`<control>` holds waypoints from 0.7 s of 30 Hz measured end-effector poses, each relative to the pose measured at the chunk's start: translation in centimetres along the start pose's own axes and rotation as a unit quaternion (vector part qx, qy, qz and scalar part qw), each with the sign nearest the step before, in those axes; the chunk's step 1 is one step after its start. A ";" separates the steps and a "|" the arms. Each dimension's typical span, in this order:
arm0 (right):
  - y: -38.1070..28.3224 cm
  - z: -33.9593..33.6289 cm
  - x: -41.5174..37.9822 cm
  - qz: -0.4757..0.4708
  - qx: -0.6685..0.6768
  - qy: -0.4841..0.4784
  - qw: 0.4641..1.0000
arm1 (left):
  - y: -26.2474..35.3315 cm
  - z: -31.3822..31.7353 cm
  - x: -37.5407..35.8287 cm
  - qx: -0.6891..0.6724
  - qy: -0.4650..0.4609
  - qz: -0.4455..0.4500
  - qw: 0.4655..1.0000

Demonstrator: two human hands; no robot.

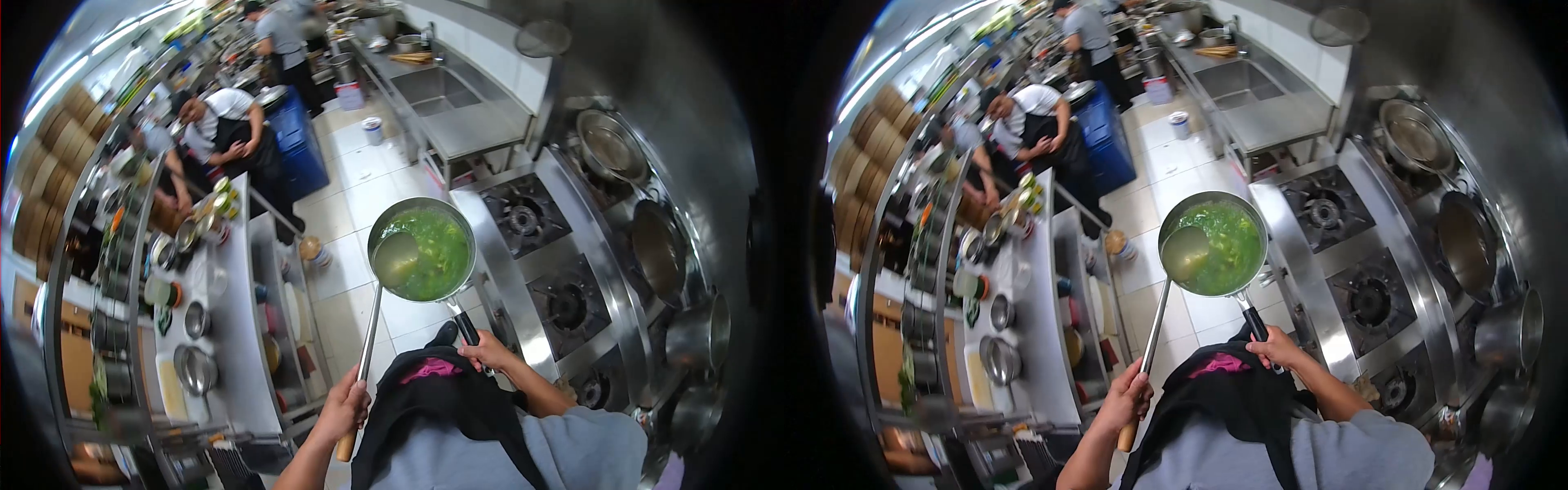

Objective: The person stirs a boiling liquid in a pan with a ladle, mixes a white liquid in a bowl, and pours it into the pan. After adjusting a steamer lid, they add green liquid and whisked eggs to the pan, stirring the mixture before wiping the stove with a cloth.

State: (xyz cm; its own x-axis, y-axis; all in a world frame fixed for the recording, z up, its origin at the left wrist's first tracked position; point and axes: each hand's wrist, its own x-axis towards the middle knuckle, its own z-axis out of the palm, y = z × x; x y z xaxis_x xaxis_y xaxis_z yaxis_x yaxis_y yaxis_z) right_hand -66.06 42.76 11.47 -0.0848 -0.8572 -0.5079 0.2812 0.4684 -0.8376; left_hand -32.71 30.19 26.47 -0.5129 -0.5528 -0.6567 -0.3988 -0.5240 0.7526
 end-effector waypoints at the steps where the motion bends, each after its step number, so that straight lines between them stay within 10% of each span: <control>1: 0.0 1.0 -0.1 0.012 -0.012 -0.011 1.000 | -1.2 -0.1 -1.1 -0.025 0.012 0.003 1.000; 14: -2.5 7.3 4.1 0.072 -0.136 -0.214 0.964 | -8.4 0.6 -11.9 -0.301 0.124 -0.017 0.946; 21: -6.3 9.1 9.8 0.085 -0.213 -0.287 0.930 | -7.1 1.3 -11.8 -0.221 0.256 -0.023 0.941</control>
State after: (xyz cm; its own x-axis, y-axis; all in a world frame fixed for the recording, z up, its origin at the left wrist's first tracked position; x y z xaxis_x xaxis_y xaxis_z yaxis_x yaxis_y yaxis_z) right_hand -59.97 29.46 13.56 0.4848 -0.6791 -0.5511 -0.1714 0.5442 -0.8213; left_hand -24.88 41.27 28.93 -0.0239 -0.7036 -0.7102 0.0022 -0.7105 0.7037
